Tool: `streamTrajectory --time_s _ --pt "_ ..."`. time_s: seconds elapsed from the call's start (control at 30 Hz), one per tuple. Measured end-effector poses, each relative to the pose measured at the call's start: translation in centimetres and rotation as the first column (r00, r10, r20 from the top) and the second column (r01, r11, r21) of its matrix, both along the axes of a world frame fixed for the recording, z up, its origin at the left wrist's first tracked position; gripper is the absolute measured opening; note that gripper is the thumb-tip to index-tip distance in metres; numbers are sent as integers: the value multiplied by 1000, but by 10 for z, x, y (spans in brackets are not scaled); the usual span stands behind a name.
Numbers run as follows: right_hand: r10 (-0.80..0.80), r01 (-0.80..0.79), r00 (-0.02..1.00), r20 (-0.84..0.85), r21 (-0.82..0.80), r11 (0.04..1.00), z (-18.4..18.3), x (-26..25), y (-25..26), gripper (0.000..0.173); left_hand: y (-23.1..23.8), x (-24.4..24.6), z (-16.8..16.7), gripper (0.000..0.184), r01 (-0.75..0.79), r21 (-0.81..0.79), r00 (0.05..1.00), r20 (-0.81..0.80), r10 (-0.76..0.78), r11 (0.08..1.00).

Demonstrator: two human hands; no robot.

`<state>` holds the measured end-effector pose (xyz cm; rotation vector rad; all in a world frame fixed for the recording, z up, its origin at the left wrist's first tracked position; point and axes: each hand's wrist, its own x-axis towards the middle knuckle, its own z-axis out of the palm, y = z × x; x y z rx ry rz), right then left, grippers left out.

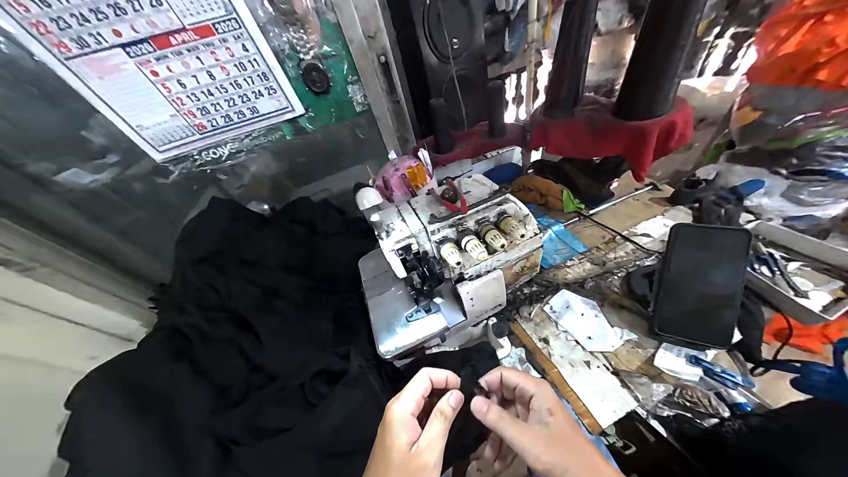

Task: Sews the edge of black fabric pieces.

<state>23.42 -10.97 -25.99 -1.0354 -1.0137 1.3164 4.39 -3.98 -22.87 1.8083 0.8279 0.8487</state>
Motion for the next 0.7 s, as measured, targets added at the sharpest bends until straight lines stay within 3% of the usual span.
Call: streamTrajectory --time_s 0.2,0.7 --pt "-5 0 998 61 84 996 -2 3 0 16 0 1 4 13 18 7 999 -30 -18 1000" --pt "19 -38 991 134 145 989 3 7 -2 19 -2 6 7 13 -53 3 997 58 53 999"
